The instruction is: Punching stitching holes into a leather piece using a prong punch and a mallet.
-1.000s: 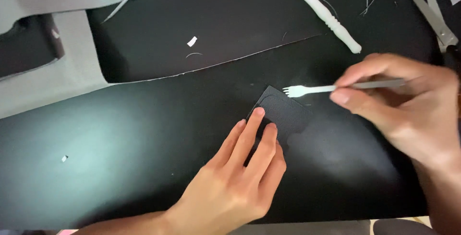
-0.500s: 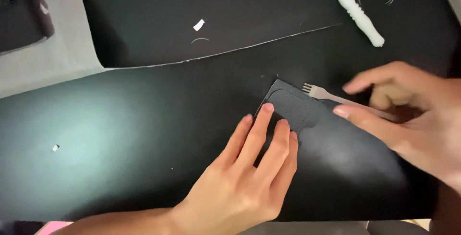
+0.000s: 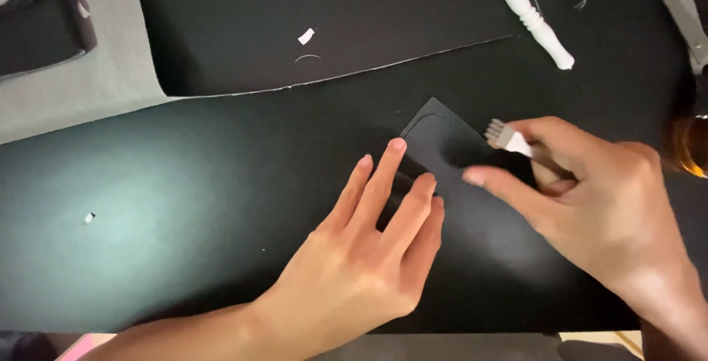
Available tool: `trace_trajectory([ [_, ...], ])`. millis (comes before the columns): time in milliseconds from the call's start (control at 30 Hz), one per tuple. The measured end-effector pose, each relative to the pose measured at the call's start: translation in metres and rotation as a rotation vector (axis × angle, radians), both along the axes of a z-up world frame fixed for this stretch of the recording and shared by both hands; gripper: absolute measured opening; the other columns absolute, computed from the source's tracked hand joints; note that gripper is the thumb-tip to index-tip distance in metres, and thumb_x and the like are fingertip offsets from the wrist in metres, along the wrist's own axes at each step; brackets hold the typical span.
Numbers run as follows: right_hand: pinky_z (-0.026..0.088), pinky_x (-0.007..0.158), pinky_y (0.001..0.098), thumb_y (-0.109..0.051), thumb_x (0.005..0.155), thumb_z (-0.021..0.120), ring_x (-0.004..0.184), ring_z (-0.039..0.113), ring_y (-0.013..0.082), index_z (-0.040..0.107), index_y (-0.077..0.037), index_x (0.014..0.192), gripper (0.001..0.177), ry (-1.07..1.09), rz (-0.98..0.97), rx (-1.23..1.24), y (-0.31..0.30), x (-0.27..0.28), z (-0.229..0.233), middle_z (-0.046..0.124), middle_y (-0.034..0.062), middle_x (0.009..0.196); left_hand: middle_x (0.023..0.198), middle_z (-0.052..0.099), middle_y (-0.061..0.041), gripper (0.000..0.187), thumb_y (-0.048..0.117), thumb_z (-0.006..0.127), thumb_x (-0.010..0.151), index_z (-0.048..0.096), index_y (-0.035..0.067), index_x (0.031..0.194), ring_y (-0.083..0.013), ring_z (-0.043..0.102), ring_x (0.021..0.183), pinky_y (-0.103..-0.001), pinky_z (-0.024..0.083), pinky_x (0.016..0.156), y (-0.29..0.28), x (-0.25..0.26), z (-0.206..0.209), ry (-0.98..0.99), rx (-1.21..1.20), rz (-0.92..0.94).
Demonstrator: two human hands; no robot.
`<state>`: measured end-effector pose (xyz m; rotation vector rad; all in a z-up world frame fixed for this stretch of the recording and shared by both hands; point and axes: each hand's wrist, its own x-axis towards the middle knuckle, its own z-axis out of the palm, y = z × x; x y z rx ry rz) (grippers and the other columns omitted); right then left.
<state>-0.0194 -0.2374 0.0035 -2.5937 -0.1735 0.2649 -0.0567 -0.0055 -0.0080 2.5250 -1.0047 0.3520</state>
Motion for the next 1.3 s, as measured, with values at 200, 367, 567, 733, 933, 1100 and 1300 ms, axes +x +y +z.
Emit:
trace_trajectory([
  [200,0.033,0.058,0.0222,-0.013,0.091,0.082,0.062,0.036,0.0073,0.077,-0.002,0.077,0.019,0.359,-0.262,0.242,-0.010,0.007,0.001,0.046,-0.0025,0.061,0.112,0.067,-0.014,0.007,0.004,0.067,0.104,0.073,0.002,0.102,-0.0464,0.071,0.115,-0.056,0.060,0.095,0.004,0.013,0.007,0.038,-0.163,0.013],
  [367,0.020,0.042,0.0340,0.004,0.087,0.070,0.046,0.025,0.0158,0.076,0.012,0.096,0.014,0.556,-0.332,0.813,-0.025,0.005,-0.009,0.036,0.0063,0.050,0.131,0.069,-0.006,0.068,0.032,0.081,0.087,0.048,0.012,0.143,-0.0166,0.072,0.126,-0.029,0.064,0.096,0.013,0.028,0.035,0.720,-0.620,0.274],
  [567,0.020,0.041,0.0357,0.001,0.093,0.061,0.040,0.019,0.0141,0.075,0.015,0.103,0.021,0.589,-0.294,0.929,-0.027,0.000,-0.009,0.025,0.0017,0.046,0.073,0.068,0.000,0.013,0.015,0.074,0.091,0.074,0.005,0.098,-0.0080,0.059,0.058,-0.018,0.063,0.060,0.010,0.030,0.023,1.081,-0.892,0.310],
  [733,0.021,0.043,0.0358,0.002,0.090,0.065,0.045,0.022,0.0162,0.075,0.012,0.099,0.017,0.529,-0.261,0.958,-0.025,-0.005,-0.009,0.027,0.0033,0.050,0.076,0.069,0.000,0.012,0.012,0.076,0.090,0.075,0.004,0.099,-0.0057,0.057,0.063,-0.018,0.051,0.060,0.011,0.027,0.027,1.027,-0.866,0.294],
  [933,0.027,0.044,0.0351,-0.001,0.087,0.068,0.048,0.031,0.0195,0.075,0.014,0.092,0.018,0.478,-0.202,0.874,-0.026,-0.006,-0.009,0.034,0.0066,0.054,0.081,0.072,-0.001,0.013,0.012,0.076,0.090,0.074,0.005,0.100,-0.0070,0.061,0.067,-0.018,0.053,0.062,0.013,0.027,0.030,0.994,-0.845,0.250],
  [1100,0.031,0.044,0.0323,-0.007,0.088,0.070,0.047,0.037,0.0175,0.076,0.009,0.086,0.017,0.454,-0.143,0.842,-0.024,-0.005,-0.008,0.041,0.0064,0.052,0.083,0.074,-0.001,0.013,0.011,0.077,0.088,0.074,0.005,0.100,-0.0054,0.067,0.067,-0.017,0.054,0.060,0.013,0.028,0.033,1.014,-0.838,0.242],
  [1300,0.032,0.048,0.0282,-0.007,0.084,0.076,0.052,0.039,0.0113,0.078,0.002,0.082,0.010,0.441,-0.182,0.677,-0.021,-0.009,-0.011,0.046,0.0014,0.054,0.072,0.059,0.001,0.008,0.011,0.076,0.089,0.072,0.005,0.094,-0.0094,0.041,0.059,-0.023,0.034,0.052,0.011,0.026,0.027,0.798,-0.736,0.218],
])
